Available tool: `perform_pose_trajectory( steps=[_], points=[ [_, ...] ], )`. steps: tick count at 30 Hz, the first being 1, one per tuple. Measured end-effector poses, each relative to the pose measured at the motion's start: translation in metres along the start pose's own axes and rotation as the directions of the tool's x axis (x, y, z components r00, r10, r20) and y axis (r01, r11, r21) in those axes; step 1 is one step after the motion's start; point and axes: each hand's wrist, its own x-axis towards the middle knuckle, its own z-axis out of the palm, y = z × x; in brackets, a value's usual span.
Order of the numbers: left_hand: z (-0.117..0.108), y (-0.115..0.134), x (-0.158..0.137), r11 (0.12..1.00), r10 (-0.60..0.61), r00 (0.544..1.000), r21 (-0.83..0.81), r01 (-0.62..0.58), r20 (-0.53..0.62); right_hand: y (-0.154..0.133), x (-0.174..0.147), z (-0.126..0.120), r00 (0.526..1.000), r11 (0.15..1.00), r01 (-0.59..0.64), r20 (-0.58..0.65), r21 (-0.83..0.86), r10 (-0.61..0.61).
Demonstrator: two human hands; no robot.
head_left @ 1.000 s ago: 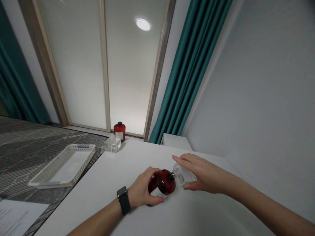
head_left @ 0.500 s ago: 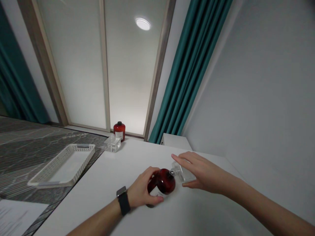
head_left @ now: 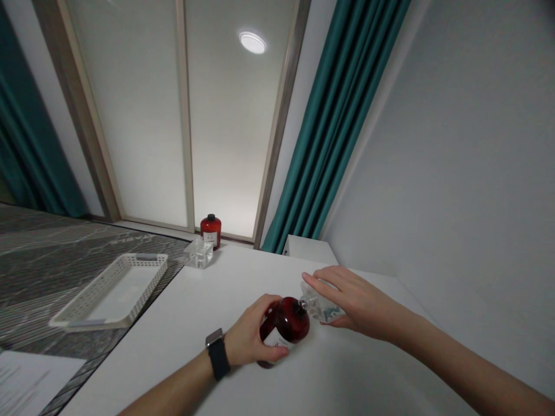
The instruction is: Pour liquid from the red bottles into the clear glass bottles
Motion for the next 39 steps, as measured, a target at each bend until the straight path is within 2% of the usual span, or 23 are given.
perform_pose_trajectory(
  steps=[16, 39],
  points=[
    [0.0022, -0.0021, -0.0006, 0.999, -0.013, 1.0, -0.045, 0.013, -0.006, 0.0026, 0.0044, -0.0028, 0.999, 0.996, 0.052, -0.002, -0.068, -0.052],
    [0.0027, 0.0021, 0.0008, 0.995, -0.006, 1.0, -0.1, 0.005, -0.008, 0.0054, 0.0061, -0.0033, 0.997, 0.998, 0.065, -0.032, -0.02, -0.065]
  ],
)
